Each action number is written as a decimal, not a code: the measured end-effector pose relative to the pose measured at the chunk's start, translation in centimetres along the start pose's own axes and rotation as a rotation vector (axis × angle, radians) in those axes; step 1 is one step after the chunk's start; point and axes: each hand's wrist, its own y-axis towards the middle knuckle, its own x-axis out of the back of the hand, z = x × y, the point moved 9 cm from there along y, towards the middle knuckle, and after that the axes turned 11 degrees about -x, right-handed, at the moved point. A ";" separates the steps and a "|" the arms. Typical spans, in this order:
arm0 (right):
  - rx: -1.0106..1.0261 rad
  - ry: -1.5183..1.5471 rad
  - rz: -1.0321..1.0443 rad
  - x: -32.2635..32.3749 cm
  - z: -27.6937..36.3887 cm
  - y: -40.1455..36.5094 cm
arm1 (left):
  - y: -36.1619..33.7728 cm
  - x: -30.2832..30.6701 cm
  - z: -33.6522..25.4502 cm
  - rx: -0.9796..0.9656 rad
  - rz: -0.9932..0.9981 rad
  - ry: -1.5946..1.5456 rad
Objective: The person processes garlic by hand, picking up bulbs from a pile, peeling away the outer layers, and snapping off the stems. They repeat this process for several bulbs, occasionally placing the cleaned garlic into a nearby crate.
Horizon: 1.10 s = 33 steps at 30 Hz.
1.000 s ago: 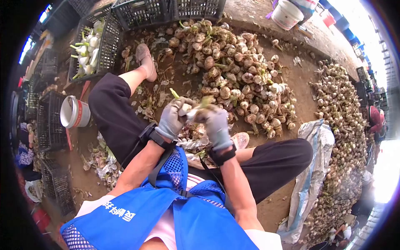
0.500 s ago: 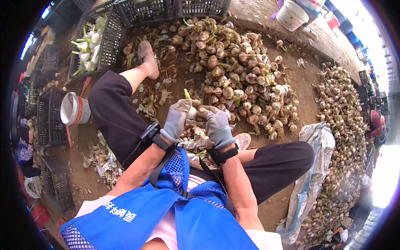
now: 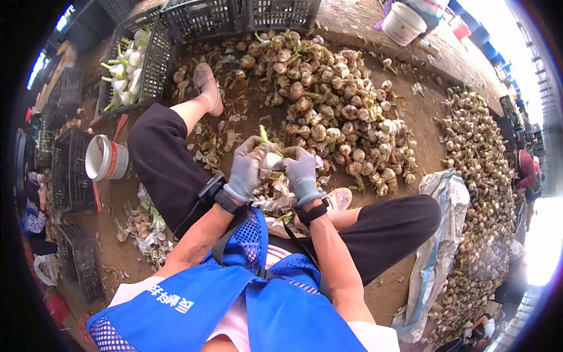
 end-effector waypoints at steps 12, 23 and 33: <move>0.508 -0.762 -0.124 -0.4 8.5 -5.5 | 1.3 0.1 3.1 0.248 -0.100 -0.672; -0.223 0.291 0.212 -2.1 1.8 -1.6 | 2.0 1.5 2.5 0.112 -0.166 -0.111; -0.138 0.272 0.134 -1.5 3.2 -2.3 | 2.4 1.1 0.0 -0.126 -0.148 0.131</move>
